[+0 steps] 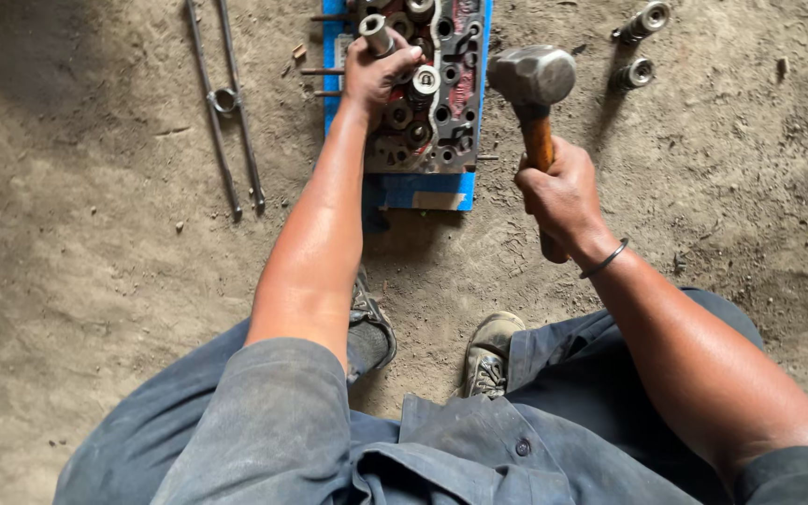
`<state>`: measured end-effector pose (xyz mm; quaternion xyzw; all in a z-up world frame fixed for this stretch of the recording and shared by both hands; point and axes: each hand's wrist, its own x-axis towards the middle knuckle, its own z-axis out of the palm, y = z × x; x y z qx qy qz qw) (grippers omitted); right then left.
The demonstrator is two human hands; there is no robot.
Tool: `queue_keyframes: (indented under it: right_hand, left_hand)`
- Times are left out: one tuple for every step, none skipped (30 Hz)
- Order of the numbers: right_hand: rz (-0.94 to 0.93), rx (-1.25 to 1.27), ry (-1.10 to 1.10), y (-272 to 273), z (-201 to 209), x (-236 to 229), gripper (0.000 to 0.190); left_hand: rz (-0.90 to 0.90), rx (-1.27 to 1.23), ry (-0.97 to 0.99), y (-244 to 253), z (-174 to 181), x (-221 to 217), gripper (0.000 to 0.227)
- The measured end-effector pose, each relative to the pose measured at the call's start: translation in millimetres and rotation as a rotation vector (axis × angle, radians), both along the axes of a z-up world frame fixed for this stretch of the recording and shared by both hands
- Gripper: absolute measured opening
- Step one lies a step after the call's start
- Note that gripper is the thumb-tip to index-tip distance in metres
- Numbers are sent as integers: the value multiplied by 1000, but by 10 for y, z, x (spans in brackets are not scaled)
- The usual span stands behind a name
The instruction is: The person uses a hammer and a socket to repeatedly strike and remove valve springs from an engine cylinder head. They place the removed springs on the ground beside the work area.
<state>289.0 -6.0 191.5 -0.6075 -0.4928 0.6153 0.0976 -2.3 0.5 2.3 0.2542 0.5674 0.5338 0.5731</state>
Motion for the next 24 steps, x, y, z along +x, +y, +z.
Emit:
queue_keyframes:
  right_hand:
    - [4, -4, -2, 7, 3, -8, 6]
    - [8, -8, -4, 12, 3, -15, 6]
    - [16, -3, -2, 21, 4, -14, 6]
    - [23, 4, 0, 37, -1, -13, 6]
    - [30, 10, 2, 48, -14, -15, 6]
    - [35, 3, 0, 54, -31, -17, 7]
    - [40, -5, -1, 63, -57, -19, 8]
    - [43, -10, -3, 70, -89, -22, 9]
    - [6, -46, 25, 81, -129, -24, 8]
    - [-32, -84, 52, 86, -172, -22, 8]
    - [-69, -122, 78, 93, -222, -16, 8]
    - [-103, -161, 58, 113, -281, -2, 8]
    - [-137, -200, 39, 139, -347, 17, 9]
    - [-173, -238, 19, 167, -421, 42, 9]
    - [-141, -240, -49, 192, -497, 82, 8]
    - [-112, -243, -118, 212, -580, 124, 7]
    - [-82, -245, -186, 224, -671, 167, 6]
    - [-62, -253, -266, 224, -767, 209, 9]
    - [-42, -262, -345, 214, -870, 240, 12]
    - [-23, -270, -428, 192, -967, 286, 16]
    - [16, -254, -498, 156, -1061, 323, 19]
    - [54, -238, -571, 108, -1143, 367, 22]
    - [93, -222, -644, 48, -1208, 415, 25]
    - [146, -186, -679, -4, -1263, 452, 27]
  left_hand:
    - [6, 15, 15, 3, 25, -17, 16]
    - [10, 31, 29, 7, 52, -30, 16]
    - [15, 47, 43, 11, 79, -37, 17]
    - [53, 12, -1, 13, 106, -46, 18]
    - [91, -22, -45, 9, 130, -56, 19]
    - [127, -58, -90, -9, 149, -70, 21]
    - [170, -55, -102, -35, 163, -87, 21]
    - [211, -50, -113, -54, 168, -105, 21]
    - [251, -45, -124, -82, 167, -124, 22]
    - [254, -71, -93, -120, 156, -136, 22]
    - [258, -96, -62, -160, 139, -147, 23]
    - [259, -119, -33, -188, 115, -152, 24]
    - [215, -138, 64, -219, 90, -151, 22]
    - [169, -155, 160, -240, 66, -148, 21]
    - [122, -172, 257, -261, 49, -139, 20]
    - [84, -152, 370, -296, 47, -129, 18]
    - [45, -132, 483, -334, 58, -110, 17]
    - [4, -109, 596, -347, 80, -85, 17]
    - [-41, -122, 688, -349, 115, -52, 21]
    - [-88, -134, 777, -343, 157, 6, 25]
    - [-134, -145, 866, -331, 212, 59, 30]
    - [-168, -114, 896, -315, 273, 122, 34]
    - [-202, -82, 926, -295, 338, 182, 38]
    - [-234, -49, 956, -267, 403, 232, 42]
